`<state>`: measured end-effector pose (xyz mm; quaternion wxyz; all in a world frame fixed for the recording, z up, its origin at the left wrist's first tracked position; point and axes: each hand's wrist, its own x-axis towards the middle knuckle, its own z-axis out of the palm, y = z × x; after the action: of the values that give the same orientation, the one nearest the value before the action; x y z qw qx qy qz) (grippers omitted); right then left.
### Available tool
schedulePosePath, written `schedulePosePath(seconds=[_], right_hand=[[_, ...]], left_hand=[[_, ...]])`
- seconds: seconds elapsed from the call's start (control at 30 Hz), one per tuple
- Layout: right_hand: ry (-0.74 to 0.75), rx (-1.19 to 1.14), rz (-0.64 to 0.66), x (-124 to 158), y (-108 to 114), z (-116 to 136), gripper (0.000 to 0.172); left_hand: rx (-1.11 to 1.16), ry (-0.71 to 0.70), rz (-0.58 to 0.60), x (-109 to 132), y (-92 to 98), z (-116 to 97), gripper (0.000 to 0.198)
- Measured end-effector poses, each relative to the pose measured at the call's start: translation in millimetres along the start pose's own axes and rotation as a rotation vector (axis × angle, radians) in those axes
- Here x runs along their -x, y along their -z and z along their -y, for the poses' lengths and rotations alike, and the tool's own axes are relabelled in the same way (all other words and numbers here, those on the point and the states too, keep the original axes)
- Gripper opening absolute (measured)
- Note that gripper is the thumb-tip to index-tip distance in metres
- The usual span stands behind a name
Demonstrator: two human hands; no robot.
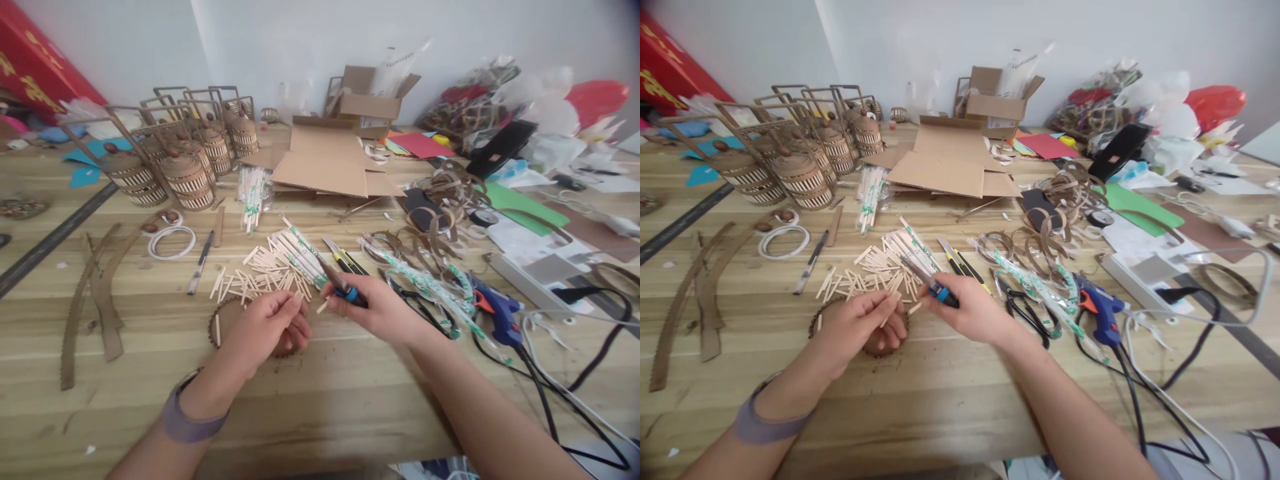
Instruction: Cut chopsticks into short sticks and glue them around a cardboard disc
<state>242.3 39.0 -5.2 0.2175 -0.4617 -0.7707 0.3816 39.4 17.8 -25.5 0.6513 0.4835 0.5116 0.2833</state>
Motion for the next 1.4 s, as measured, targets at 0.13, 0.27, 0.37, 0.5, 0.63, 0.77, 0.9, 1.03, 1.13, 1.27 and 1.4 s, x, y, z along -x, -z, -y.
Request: schedulePosePath(seconds=[0.13,0.27,0.37,0.5,0.63,0.77,0.9,1.03,1.13,1.27,1.4], right_hand=[[0.051,0.054,0.031,4.4,-12.6,5.6,0.032],[0.080,0.035,0.025,5.2,-21.5,5.9,0.050],[0.106,-0.004,0.023,4.8,-23.2,6.1,0.048],[0.135,-0.014,0.057,5.1,-23.5,6.1,0.052],[0.188,-0.015,0.068,4.7,-23.4,4.9,0.054],[0.284,0.050,-0.105,3.2,-26.1,3.9,0.048],[0.252,0.139,-0.240,4.5,-36.1,5.9,0.054],[0.278,0.261,-0.252,6.5,-48.2,9.4,0.069],[0.310,0.315,-0.306,6.2,-53.2,9.4,0.069],[0.293,0.342,-0.328,4.9,-55.1,6.2,0.070],[0.291,0.351,-0.307,6.7,-53.3,6.3,0.074]], left_hand=[[0.008,0.017,0.035,-1.2,-6.4,5.4,0.035],[-0.047,-0.016,0.072,-0.4,-8.9,8.5,0.034],[-0.045,-0.004,0.114,-0.1,-9.8,8.8,0.033],[0.001,0.035,0.151,0.2,-9.7,9.5,0.037],[0.067,0.082,0.201,1.1,-8.2,8.2,0.043],[0.142,0.096,0.120,1.0,-7.3,4.1,0.046],[0.311,0.077,-0.008,-0.7,-8.2,3.5,0.036],[0.404,0.077,-0.041,-0.8,-12.3,5.5,0.013],[0.414,0.058,-0.067,0.1,-16.1,6.5,0.013],[0.394,0.070,-0.077,0.9,-20.1,7.8,0.017],[0.351,0.007,-0.097,2.3,-19.5,9.5,0.015]])
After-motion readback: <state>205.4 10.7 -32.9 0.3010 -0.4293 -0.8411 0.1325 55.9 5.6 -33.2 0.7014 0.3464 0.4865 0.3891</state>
